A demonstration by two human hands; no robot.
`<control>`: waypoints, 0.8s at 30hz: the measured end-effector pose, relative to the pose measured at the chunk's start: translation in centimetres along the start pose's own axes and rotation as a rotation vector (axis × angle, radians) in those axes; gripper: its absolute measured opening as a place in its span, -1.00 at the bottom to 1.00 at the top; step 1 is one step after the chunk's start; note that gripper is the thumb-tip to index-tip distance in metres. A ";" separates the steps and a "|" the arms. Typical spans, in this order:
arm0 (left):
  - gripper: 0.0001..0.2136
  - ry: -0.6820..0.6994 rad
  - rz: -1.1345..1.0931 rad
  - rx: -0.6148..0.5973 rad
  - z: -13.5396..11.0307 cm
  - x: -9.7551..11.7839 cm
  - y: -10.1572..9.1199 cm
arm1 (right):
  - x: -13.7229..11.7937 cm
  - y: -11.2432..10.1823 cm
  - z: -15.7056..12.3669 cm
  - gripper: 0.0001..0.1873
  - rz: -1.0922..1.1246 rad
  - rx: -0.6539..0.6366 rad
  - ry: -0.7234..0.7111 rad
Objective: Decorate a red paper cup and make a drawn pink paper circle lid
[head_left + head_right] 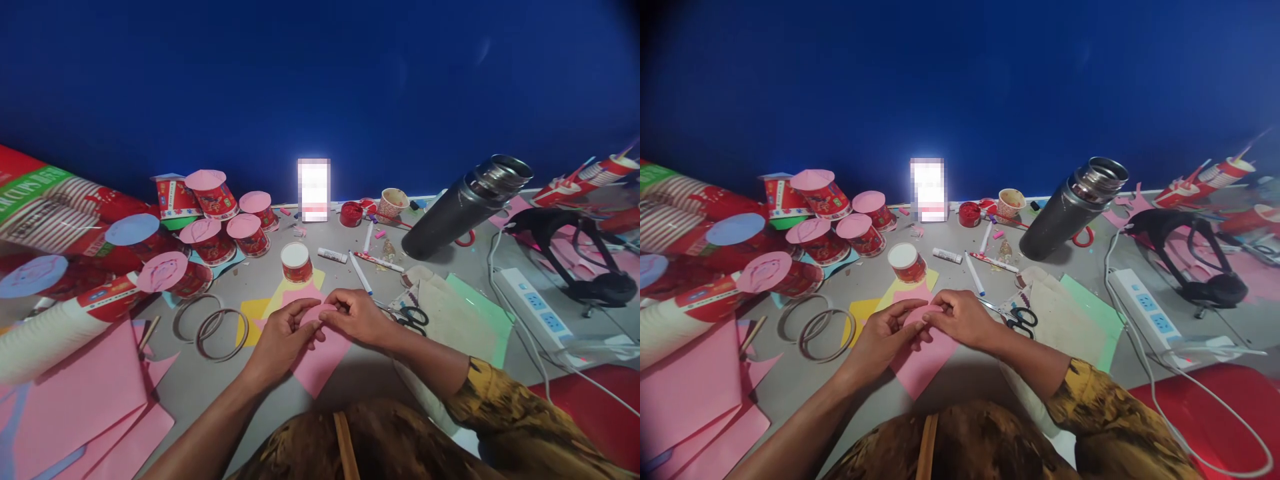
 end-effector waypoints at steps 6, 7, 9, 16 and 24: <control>-0.49 -0.026 0.009 -0.017 0.1 0.0 0.0 | 0.0 0.1 0.2 -0.83 0.035 -0.013 0.018; -0.49 -0.029 0.010 -0.019 0.2 0.0 0.0 | 0.0 0.0 0.2 -0.84 0.030 -0.013 0.019; -0.48 -0.033 0.001 -0.023 0.2 -0.1 0.0 | -0.2 -0.1 0.3 -0.85 0.021 -0.015 0.026; -0.49 -0.073 -0.011 -0.044 0.6 -0.7 -0.3 | -0.7 -0.2 0.3 -0.83 0.015 -0.020 0.047; -0.56 -0.122 -0.064 -0.007 0.4 0.0 0.0 | -0.8 -0.4 0.2 -0.77 0.021 -0.021 0.055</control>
Point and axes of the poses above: each hand's wrist, its own z-axis towards the middle knuckle, its own y-axis out of the palm, x = y × z, the point moved 1 cm from there along z, towards the middle knuckle
